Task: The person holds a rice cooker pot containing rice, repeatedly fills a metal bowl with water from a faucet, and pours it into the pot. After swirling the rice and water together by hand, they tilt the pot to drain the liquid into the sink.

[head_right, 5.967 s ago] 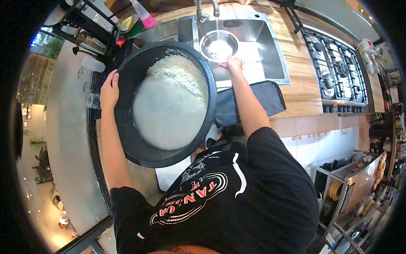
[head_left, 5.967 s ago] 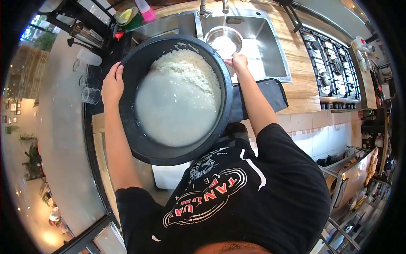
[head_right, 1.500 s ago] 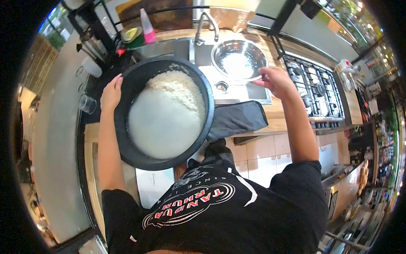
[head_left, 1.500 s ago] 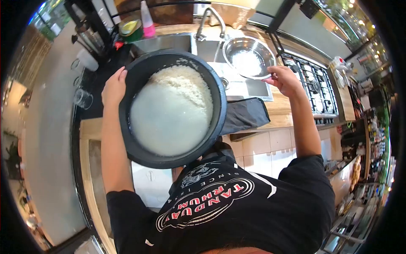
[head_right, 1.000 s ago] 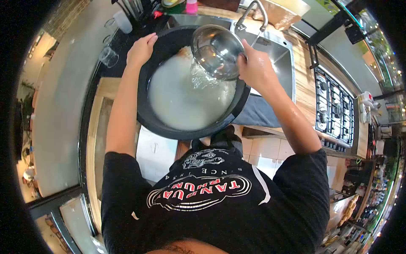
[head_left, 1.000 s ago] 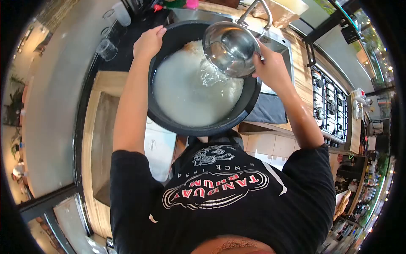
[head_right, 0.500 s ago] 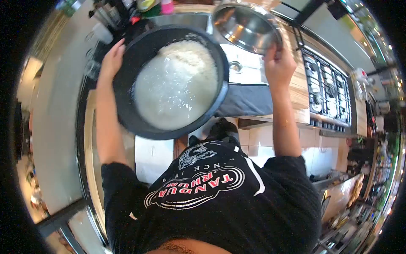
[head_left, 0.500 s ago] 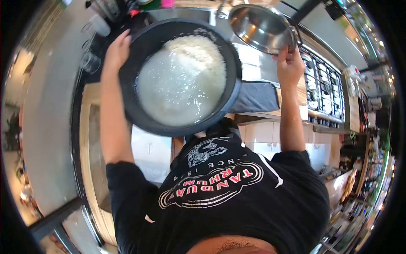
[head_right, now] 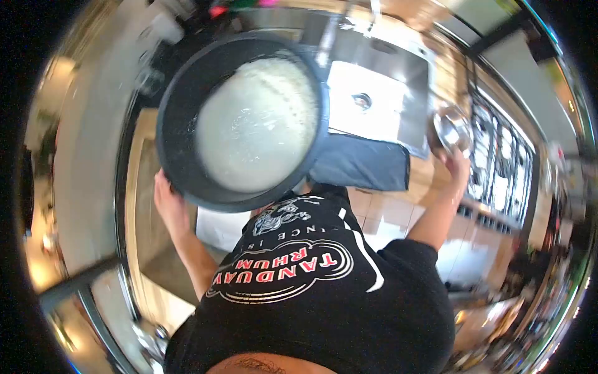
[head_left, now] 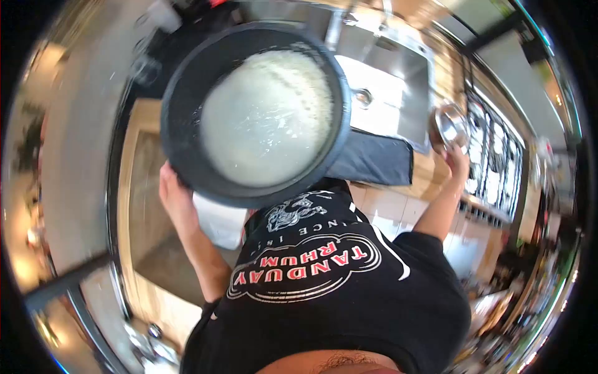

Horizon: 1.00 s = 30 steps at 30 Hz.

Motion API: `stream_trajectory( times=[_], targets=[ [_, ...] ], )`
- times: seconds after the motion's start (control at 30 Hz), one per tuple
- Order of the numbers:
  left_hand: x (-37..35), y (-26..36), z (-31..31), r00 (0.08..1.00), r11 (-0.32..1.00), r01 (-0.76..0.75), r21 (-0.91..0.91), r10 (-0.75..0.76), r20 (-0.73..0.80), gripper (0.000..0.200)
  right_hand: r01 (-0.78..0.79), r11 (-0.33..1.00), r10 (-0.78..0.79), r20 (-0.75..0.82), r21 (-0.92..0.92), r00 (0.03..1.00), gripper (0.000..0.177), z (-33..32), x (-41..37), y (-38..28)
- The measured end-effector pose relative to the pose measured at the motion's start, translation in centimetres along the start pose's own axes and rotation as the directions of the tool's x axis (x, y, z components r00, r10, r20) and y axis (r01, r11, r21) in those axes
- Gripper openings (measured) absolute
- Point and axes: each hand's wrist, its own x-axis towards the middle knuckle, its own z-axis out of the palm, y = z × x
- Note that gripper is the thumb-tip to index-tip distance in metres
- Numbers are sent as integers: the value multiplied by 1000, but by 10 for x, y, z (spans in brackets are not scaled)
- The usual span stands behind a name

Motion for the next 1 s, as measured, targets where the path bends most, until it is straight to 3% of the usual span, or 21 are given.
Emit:
stream_trajectory(
  times=[0.03, 0.07, 0.1, 0.13, 0.17, 0.2, 0.23, 0.27, 0.3, 0.33, 0.37, 0.43, 0.47, 0.5, 0.57, 0.63, 0.7, 0.77, 0.8, 0.9, 1.0],
  targets=[
    [1, -4, -2, 999, 1000, 6, 10, -5, -38, 39, -176, 752, -44, -314, -636, 948, 42, 41, -88, -69],
    [3, -8, -2, 1000, 1000, -23, -2, 23, -11, 39, -100, 358, -395, -248, -928, 884, 74, 24, -50, -42],
    [5, -8, -3, 998, 998, -60, -15, 60, 4, 38, -142, 231, -620, -258, -963, 741, 65, 39, -54, -52],
    [4, -6, 3, 996, 992, -79, 103, 83, -36, 39, 142, 470, -749, -308, -871, 586, 48, 94, -115, -91],
    [2, -2, 10, 990, 971, -83, 226, 106, -95, 40, 604, 457, -846, -107, -653, 523, 39, 132, -123, -107],
    [1, 5, 19, 984, 928, 1, 372, 65, -167, 44, 686, 702, -693, 38, -192, 720, 36, 187, -162, -130],
    [-1, -1, 25, 959, 914, 75, 399, 43, -280, 45, 600, 796, -575, 411, 79, 707, 37, 226, -177, -140],
    [12, -13, 16, 990, 829, 19, 558, 63, -127, 45, 423, 892, -426, 604, 157, 674, 39, 263, -226, -159],
    [9, -16, 26, 962, 816, 7, 579, 153, -228, 44, 366, 926, -303, 766, 96, 567, 44, 286, -231, -165],
    [-9, -14, 16, 906, 820, -22, 573, 259, -336, 43, 404, 915, -281, 742, 14, 609, 61, 305, -259, -159],
    [-14, -14, 22, 895, 866, -7, 500, 228, -383, 41, 396, 914, -304, 787, 83, 537, 73, 331, -229, -150],
    [-23, -4, 18, 869, 868, -90, 488, 308, -388, 37, 368, 924, -246, 896, 102, 369, 56, 353, -255, -179],
    [-21, -8, 17, 833, 865, -121, 488, 356, -424, 35, 484, 864, -320, 895, 140, 311, 46, 368, -247, -177],
    [-24, -11, 17, 804, 857, -160, 489, 401, -439, 33, 488, 857, -309, 921, 163, 235, 49, 370, -245, -181],
    [-43, -9, 24, 840, 911, -70, 406, 273, -468, 30, 497, 857, -335, 878, 134, 341, 52, 381, -224, -176],
    [-67, -12, 18, 786, 896, -95, 434, 335, -520, 28, 487, 859, -332, 894, 155, 302, 52, 358, -264, -186],
    [-102, -8, 7, 775, 911, -55, 408, 297, -558, 28, 493, 860, -275, 936, 136, 222, 53, 356, -274, -193],
    [-135, -4, -5, 722, 915, -51, 400, 311, -618, 28, 450, 872, -227, 974, 192, 25, 52, 355, -293, -197],
    [-154, -4, -16, 688, 902, -63, 428, 350, -636, 29, 468, 863, -203, 979, 190, -23, 53, 352, -307, -196],
    [-218, 13, -47, 600, 920, 43, 389, 287, -746, 32, 485, 853, -223, 975, 196, -1, 52, 336, -367, -182],
    [-288, 32, -76, 479, 982, 6, 188, 162, -863, 27, 420, 878, -106, 949, 229, -296, 52, 348, -405, -152]
  ],
)
